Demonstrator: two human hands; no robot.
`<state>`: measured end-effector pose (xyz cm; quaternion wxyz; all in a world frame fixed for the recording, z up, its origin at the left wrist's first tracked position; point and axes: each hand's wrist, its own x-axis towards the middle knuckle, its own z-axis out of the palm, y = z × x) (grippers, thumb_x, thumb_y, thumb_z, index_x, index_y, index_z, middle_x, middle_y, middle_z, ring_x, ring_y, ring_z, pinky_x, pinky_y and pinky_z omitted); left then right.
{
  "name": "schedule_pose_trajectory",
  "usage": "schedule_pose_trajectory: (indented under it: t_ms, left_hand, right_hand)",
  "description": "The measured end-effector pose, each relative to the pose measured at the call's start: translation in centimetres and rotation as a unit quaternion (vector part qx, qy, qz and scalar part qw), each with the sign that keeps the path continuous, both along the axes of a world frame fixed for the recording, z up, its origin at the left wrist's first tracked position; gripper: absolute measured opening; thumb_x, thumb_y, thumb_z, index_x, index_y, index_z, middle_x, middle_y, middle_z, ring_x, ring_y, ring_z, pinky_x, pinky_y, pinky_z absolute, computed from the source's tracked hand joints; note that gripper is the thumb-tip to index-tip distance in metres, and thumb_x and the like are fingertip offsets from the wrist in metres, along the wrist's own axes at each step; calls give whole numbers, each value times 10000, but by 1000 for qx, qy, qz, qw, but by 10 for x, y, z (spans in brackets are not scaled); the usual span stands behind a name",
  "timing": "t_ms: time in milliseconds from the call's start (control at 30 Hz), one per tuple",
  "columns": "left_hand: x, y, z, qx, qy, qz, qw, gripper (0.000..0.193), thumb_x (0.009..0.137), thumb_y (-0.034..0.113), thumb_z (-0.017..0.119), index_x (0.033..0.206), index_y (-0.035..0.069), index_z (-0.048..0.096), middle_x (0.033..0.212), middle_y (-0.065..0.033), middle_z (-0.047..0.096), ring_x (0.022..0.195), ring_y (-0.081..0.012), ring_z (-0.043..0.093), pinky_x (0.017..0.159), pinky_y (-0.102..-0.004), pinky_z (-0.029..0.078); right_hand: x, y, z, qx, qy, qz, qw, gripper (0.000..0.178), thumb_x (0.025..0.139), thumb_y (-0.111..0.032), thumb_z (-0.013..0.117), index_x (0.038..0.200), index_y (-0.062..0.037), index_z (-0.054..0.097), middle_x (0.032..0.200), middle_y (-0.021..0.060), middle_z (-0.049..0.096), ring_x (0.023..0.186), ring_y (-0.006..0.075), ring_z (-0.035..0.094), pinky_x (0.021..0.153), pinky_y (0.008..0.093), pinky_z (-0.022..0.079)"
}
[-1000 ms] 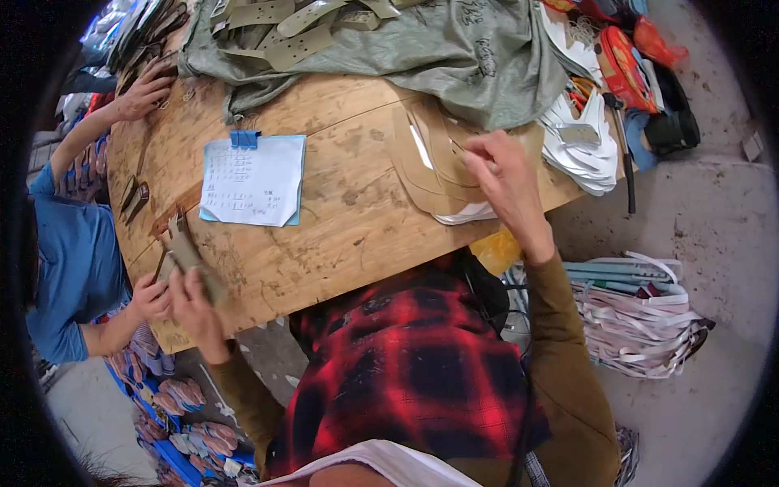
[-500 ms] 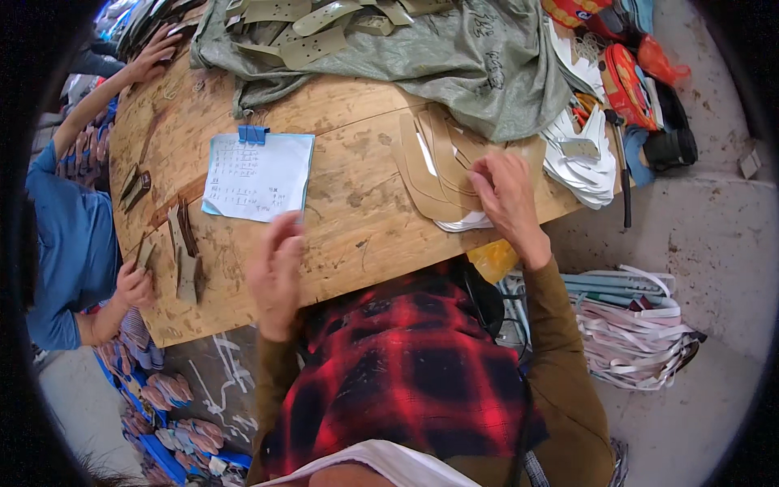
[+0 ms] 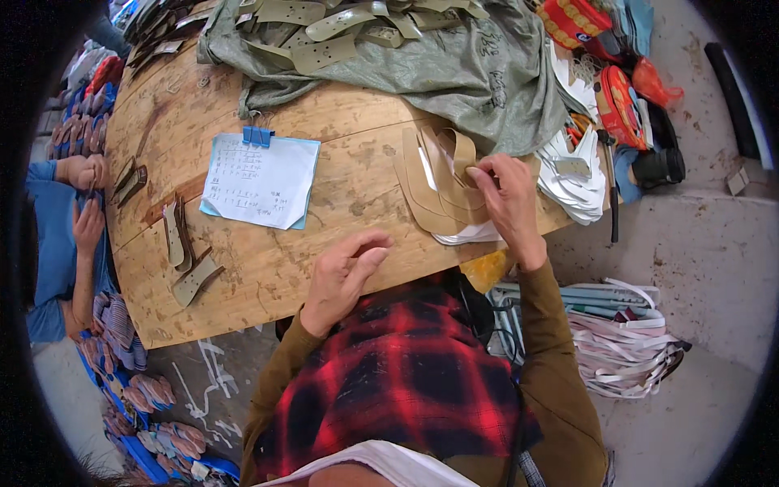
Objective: The person assembles shoe components by hand at a wooden workbench. They pick up a cardboard template and a piece of green material, align them, and fold the material around the template. The person uses a hammer to tap the folded material, then places the finished piece on the table. This process is repeated with multiple units throughout the clip.
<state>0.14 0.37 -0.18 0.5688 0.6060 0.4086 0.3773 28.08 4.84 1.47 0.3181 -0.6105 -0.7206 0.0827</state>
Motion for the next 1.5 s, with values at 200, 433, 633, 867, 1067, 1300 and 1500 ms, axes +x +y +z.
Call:
schedule_pose_trajectory:
  t_ms: [200,433,633,867,1067,1300,1500]
  left_hand:
    - [23,15,4,-198,-266,-13,943,264,986,201,577,1073,-41,638,995,-102,689,885,-170,666,766,-288,546]
    - [-14,27,14,-233,-334,78,910,351,1028,230,489,1236,-41,571,1109,-122,664,964,-221,683,705,-308,593]
    - [-35,6,23,-217,-409,136,876,376,1041,298,446,1271,15,537,1226,-113,600,1095,-225,633,726,-319,603]
    - [-48,-1,23,-241,-489,160,823,353,1041,260,441,1331,64,488,1400,-80,462,1222,-238,545,896,-373,556]
    - [-50,1,20,-231,-537,139,799,322,1031,224,449,1279,40,541,1427,-101,453,1276,-207,490,1007,-389,495]
    - [-47,-6,24,-250,-527,160,796,324,1027,197,443,1285,19,525,1354,-136,520,1256,-207,509,1066,-367,459]
    - [-49,-9,21,-272,-552,158,772,347,1034,193,414,1312,-4,478,1334,-175,523,1276,-241,496,1105,-377,427]
  right_hand:
    - [-56,8,63,-234,152,191,941,105,912,-91,633,948,4,609,789,98,601,688,199,581,626,301,451]
    - [-93,124,34,-260,281,233,894,303,971,-298,488,1033,-35,626,858,63,633,695,118,568,627,267,462]
    - [-83,301,-60,-341,518,-31,784,355,940,-379,625,1112,-69,620,833,50,642,637,151,613,597,300,550]
    - [-124,278,-34,-138,479,9,867,259,948,-219,625,1110,-23,575,918,75,643,691,157,638,591,262,526]
    - [-102,180,-12,-28,190,113,975,278,972,-208,586,1170,-17,544,990,70,646,728,158,637,630,263,487]
    - [-80,161,-54,-31,-97,102,990,223,972,-205,576,1103,-27,601,842,88,631,710,168,586,658,316,465]
    - [-96,111,6,-58,277,116,952,143,940,-97,614,1044,0,625,871,51,665,740,123,587,689,266,471]
